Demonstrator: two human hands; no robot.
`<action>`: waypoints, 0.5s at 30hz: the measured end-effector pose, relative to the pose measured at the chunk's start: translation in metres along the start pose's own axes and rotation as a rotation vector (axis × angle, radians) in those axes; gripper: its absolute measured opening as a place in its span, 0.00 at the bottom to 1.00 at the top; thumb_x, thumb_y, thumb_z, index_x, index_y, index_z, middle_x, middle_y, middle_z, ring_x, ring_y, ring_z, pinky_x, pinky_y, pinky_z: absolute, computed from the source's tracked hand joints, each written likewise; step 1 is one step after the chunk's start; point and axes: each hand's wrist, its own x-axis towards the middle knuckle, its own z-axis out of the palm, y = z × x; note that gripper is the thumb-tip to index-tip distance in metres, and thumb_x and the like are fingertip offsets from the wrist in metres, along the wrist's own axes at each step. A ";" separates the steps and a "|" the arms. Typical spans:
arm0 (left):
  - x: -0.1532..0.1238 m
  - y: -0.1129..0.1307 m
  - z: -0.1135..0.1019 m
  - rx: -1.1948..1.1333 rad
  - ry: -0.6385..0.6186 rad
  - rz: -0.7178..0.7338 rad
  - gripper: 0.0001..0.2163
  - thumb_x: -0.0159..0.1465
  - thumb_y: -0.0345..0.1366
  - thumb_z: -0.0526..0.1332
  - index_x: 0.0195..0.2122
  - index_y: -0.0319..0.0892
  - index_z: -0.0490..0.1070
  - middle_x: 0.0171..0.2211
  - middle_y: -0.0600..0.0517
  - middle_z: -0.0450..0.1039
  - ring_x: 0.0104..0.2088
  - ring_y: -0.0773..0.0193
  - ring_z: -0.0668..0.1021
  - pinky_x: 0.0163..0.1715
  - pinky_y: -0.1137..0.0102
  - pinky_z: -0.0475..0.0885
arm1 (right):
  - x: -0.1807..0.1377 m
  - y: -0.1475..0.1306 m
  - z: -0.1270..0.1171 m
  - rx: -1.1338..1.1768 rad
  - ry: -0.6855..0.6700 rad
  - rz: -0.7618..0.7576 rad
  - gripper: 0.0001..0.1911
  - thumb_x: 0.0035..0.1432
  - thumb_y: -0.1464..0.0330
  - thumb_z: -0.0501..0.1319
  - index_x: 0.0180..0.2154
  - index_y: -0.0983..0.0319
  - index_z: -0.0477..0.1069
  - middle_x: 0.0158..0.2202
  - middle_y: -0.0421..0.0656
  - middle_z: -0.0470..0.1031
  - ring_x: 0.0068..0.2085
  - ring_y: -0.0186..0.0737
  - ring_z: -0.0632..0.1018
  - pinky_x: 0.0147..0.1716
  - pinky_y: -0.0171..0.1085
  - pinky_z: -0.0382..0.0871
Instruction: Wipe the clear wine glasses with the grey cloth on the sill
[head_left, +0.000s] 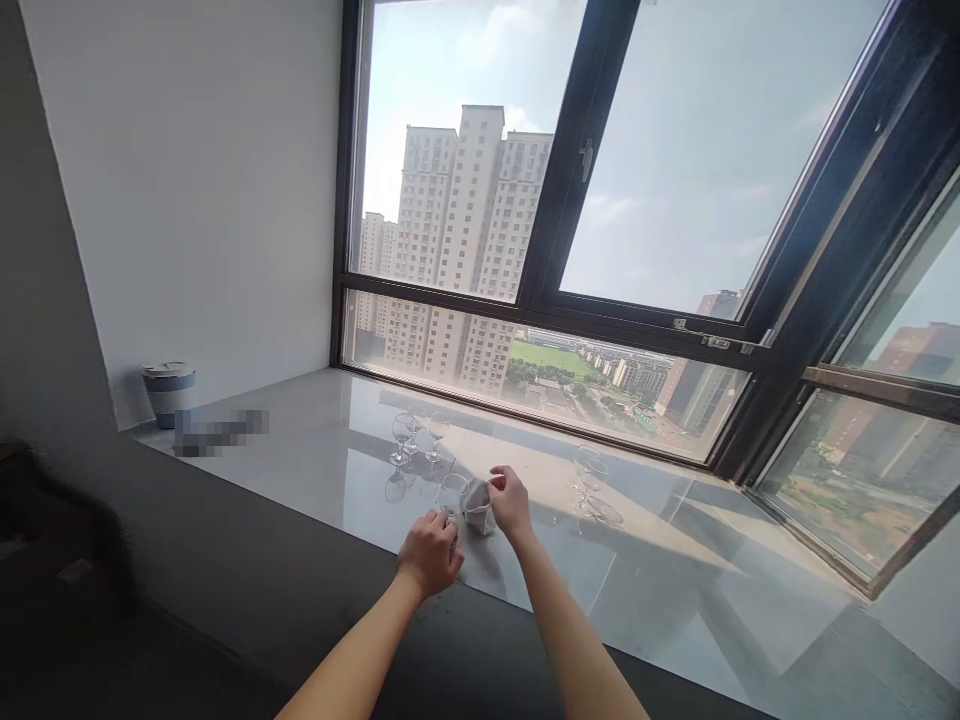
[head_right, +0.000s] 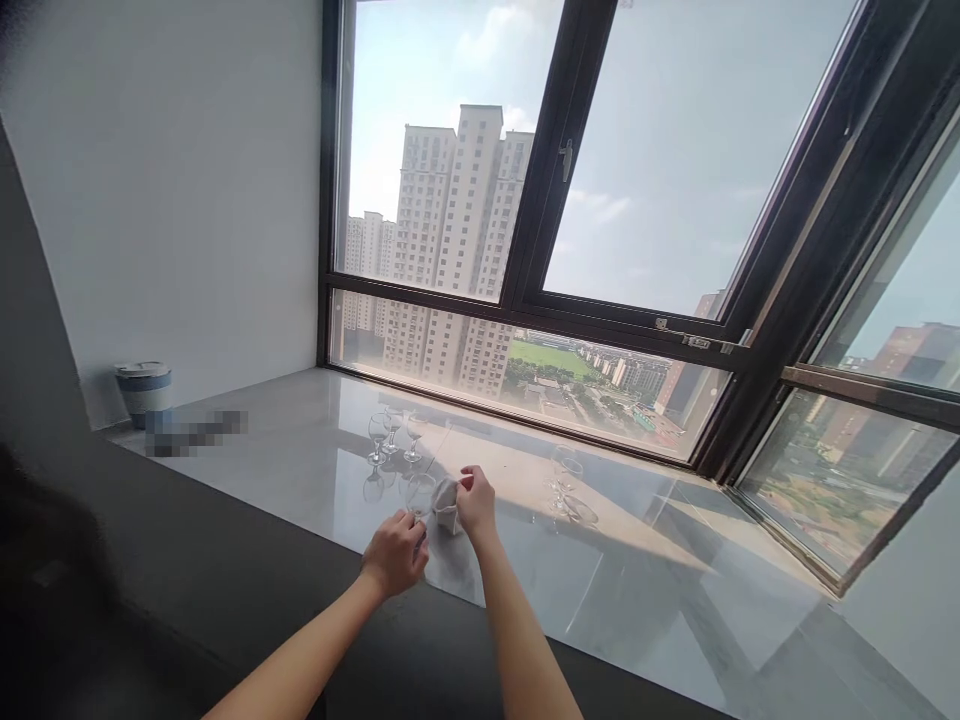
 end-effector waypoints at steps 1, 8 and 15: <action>0.000 0.000 0.000 -0.008 -0.006 -0.002 0.07 0.61 0.37 0.54 0.33 0.43 0.70 0.36 0.45 0.71 0.41 0.54 0.71 0.40 0.61 0.66 | -0.008 0.006 0.013 0.004 -0.050 0.008 0.16 0.50 0.70 0.52 0.42 0.61 0.68 0.30 0.43 0.76 0.34 0.42 0.77 0.37 0.38 0.70; -0.001 -0.003 0.003 -0.090 0.019 -0.032 0.11 0.61 0.33 0.53 0.44 0.42 0.69 0.43 0.44 0.69 0.45 0.54 0.70 0.44 0.62 0.67 | -0.031 0.011 0.061 0.091 -0.183 -0.003 0.29 0.52 0.73 0.51 0.57 0.61 0.59 0.44 0.45 0.78 0.46 0.40 0.77 0.46 0.38 0.67; 0.001 -0.006 0.009 -0.152 0.034 -0.051 0.11 0.59 0.28 0.52 0.43 0.41 0.65 0.45 0.44 0.66 0.47 0.54 0.68 0.49 0.59 0.65 | -0.030 0.025 0.070 0.264 -0.203 0.171 0.27 0.52 0.66 0.52 0.54 0.64 0.58 0.27 0.38 0.73 0.29 0.40 0.75 0.29 0.36 0.68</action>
